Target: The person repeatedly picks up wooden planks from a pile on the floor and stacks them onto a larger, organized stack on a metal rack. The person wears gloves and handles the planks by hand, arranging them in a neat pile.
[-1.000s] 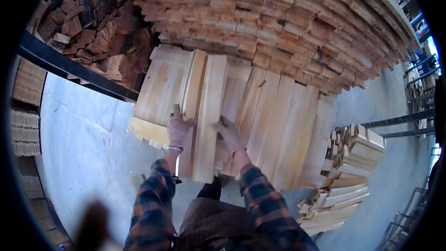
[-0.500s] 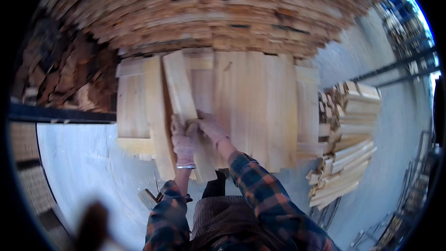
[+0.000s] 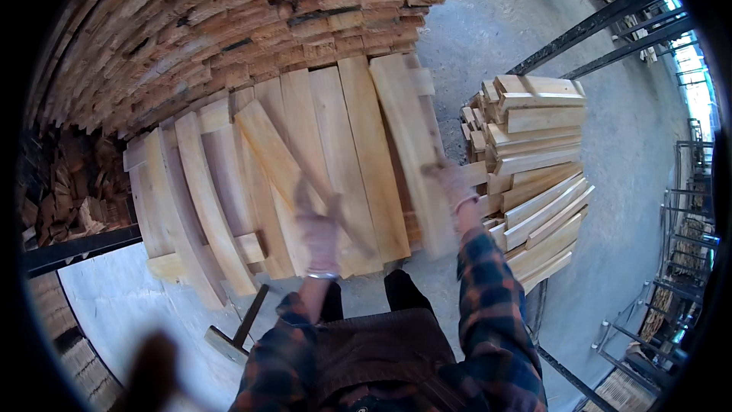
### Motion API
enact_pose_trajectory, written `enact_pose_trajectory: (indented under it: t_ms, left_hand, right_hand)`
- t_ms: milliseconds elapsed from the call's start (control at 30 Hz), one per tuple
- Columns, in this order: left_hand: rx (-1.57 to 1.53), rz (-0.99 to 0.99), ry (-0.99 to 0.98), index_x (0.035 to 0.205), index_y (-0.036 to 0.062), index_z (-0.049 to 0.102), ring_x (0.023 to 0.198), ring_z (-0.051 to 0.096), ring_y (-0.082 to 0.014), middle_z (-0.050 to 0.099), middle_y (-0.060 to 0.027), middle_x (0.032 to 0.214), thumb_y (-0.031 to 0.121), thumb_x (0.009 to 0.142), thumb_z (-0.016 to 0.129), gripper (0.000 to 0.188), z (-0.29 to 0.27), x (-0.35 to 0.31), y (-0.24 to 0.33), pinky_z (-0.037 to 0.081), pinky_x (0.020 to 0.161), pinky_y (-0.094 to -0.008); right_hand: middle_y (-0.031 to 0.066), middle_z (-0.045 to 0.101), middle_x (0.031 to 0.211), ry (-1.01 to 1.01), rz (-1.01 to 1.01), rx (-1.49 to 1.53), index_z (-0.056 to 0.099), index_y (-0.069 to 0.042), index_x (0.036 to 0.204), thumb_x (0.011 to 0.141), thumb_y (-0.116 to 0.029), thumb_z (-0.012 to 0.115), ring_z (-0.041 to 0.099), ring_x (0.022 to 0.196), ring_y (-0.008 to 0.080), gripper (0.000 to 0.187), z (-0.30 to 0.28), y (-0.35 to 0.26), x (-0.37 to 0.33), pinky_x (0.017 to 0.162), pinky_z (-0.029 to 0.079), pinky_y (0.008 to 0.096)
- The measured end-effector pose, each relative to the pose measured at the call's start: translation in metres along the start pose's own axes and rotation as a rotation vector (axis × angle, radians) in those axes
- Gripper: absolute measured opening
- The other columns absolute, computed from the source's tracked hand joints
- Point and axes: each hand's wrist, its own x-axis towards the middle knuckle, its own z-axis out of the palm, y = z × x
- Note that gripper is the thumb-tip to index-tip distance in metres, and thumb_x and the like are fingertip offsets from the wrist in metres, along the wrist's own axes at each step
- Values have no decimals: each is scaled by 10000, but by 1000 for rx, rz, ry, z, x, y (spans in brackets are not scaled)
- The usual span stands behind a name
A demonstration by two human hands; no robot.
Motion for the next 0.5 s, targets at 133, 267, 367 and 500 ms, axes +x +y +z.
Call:
enact_pose_trajectory:
  t_ms: [133,267,367,500]
  left_hand:
    - [419,-189,-84,1486,49,253,1134,526,-327,412,-217,1414,455,771,698,935,11,7,-71,451,927,-397]
    - [760,-285,-145,1509,84,199,1194,475,-373,350,-232,1445,627,722,692,1076,42,0,-62,420,951,-451]
    - [738,-340,-142,1514,96,178,1294,345,-413,345,-241,1419,627,749,652,1045,52,4,-68,293,1050,-505]
    - [761,-309,-114,1510,93,194,1296,349,-408,355,-248,1404,608,770,635,1004,53,0,-67,299,1048,-499]
  right_hand:
    - [206,626,1159,205,-116,-585,449,-79,1381,753,-217,759,622,1020,332,715,-39,36,32,904,494,381]
    - [273,498,1319,386,-146,-933,206,-105,1502,696,-330,803,531,1162,427,1028,9,16,16,969,457,427]
    - [292,446,1349,274,-132,-940,145,-88,1510,678,-334,775,490,1211,433,1072,23,-6,13,994,437,452]
    - [270,482,1315,258,-101,-885,217,-43,1491,702,-325,697,516,1192,405,966,59,-29,15,984,445,446]
